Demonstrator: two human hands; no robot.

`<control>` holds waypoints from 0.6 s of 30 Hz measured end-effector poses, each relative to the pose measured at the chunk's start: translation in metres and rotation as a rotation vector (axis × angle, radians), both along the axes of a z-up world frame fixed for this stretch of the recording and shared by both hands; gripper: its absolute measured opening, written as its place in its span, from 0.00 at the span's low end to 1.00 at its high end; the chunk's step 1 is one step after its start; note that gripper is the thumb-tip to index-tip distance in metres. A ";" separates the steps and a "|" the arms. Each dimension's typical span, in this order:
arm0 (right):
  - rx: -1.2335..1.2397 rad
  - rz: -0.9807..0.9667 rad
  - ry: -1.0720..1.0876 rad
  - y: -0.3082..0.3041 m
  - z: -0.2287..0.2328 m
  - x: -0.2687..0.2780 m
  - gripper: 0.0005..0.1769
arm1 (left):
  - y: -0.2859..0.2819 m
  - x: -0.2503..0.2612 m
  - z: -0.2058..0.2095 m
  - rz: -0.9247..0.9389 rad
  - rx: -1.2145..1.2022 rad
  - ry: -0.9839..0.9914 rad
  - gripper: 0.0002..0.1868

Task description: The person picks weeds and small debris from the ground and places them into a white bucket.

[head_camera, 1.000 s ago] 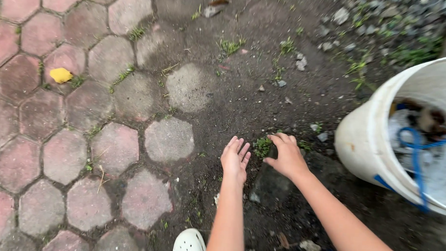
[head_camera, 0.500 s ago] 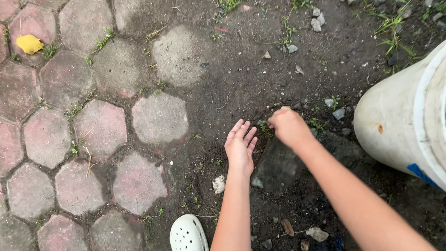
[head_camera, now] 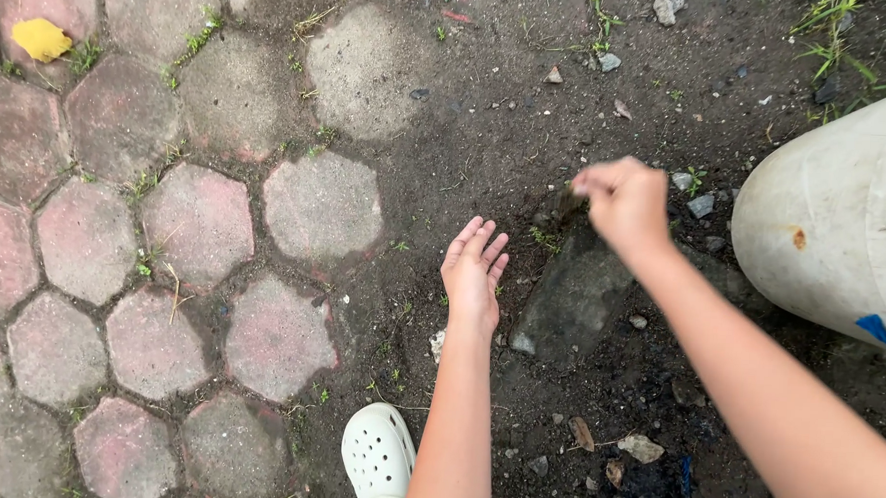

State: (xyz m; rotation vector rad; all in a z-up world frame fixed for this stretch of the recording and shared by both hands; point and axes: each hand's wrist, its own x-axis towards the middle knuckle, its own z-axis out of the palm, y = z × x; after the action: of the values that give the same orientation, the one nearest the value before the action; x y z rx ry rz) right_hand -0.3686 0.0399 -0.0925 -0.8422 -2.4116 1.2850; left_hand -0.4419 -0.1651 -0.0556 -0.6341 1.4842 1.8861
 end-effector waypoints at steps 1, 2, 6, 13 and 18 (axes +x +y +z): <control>0.001 0.002 -0.001 0.003 0.021 -0.006 0.13 | 0.000 0.000 0.003 0.002 0.001 -0.001 0.24; -0.039 -0.012 -0.024 0.009 0.043 -0.013 0.10 | 0.002 -0.001 0.006 -0.011 -0.022 -0.004 0.24; -0.126 0.125 0.016 -0.002 0.121 -0.045 0.15 | 0.008 -0.004 0.014 -0.017 -0.063 0.001 0.23; -0.042 0.264 -0.166 -0.041 0.099 -0.034 0.24 | 0.012 -0.001 0.008 0.020 -0.050 0.035 0.22; 0.424 0.377 -0.256 -0.066 0.050 0.005 0.27 | 0.006 0.002 -0.008 0.066 -0.022 0.018 0.22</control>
State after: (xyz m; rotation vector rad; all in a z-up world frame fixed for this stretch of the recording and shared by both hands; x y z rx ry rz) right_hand -0.3636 -0.0264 -0.0424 -0.4678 -3.0007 0.7463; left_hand -0.4398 -0.1588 -0.0637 -0.6860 1.5137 1.9323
